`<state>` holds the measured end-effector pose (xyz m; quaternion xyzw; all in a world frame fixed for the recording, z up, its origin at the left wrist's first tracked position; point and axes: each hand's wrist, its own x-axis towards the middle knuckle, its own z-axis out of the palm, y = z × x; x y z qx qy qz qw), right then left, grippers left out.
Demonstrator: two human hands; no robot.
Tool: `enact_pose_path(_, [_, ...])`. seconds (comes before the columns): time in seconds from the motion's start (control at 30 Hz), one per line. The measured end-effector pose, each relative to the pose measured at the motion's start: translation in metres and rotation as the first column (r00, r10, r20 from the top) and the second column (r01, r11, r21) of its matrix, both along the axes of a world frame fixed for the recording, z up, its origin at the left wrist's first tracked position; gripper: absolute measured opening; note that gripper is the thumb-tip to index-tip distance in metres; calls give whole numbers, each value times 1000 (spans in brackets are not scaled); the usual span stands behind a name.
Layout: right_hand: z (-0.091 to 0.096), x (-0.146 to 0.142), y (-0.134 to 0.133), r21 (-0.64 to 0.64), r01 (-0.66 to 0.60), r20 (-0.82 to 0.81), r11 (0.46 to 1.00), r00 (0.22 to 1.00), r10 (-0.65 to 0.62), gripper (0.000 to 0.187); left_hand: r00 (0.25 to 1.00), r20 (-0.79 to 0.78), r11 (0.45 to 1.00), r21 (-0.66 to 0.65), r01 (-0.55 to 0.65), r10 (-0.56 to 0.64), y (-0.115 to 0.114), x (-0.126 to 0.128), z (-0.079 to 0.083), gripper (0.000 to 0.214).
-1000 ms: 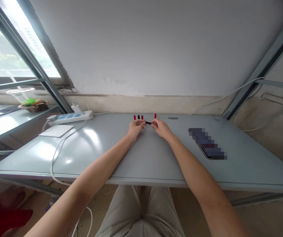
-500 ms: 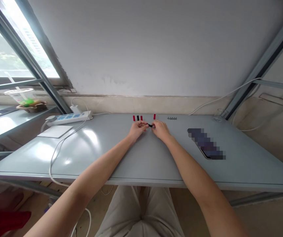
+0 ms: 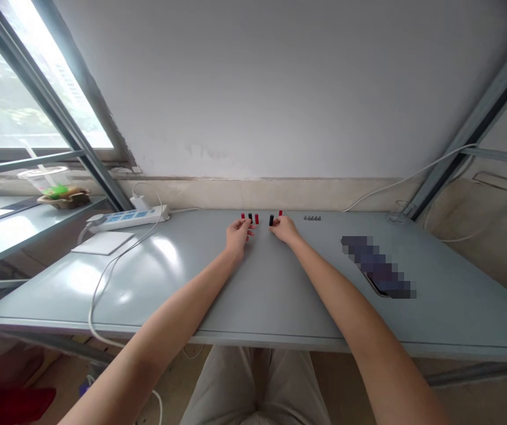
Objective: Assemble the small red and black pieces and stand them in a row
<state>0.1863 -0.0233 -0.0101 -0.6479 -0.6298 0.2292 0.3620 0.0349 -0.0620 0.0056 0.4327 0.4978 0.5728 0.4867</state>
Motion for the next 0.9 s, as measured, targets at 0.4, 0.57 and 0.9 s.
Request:
enact_pose_path(0.4, [-9,-20,22,22,63,123,998,990,-65,15,999,36,999,-45,-14,15,2,-2,-2,11])
enact_pose_path(0.57, [-10,-23,25,16,81,174,997,981,-83,14,1000,22,999,-38,10,-9,3,-2,-3,10])
enact_pose_path(0.9, [-2,-11,15,12,68,209,998,976,-68,14,986,-135,994,28,106,-102,-1,3,-4,10])
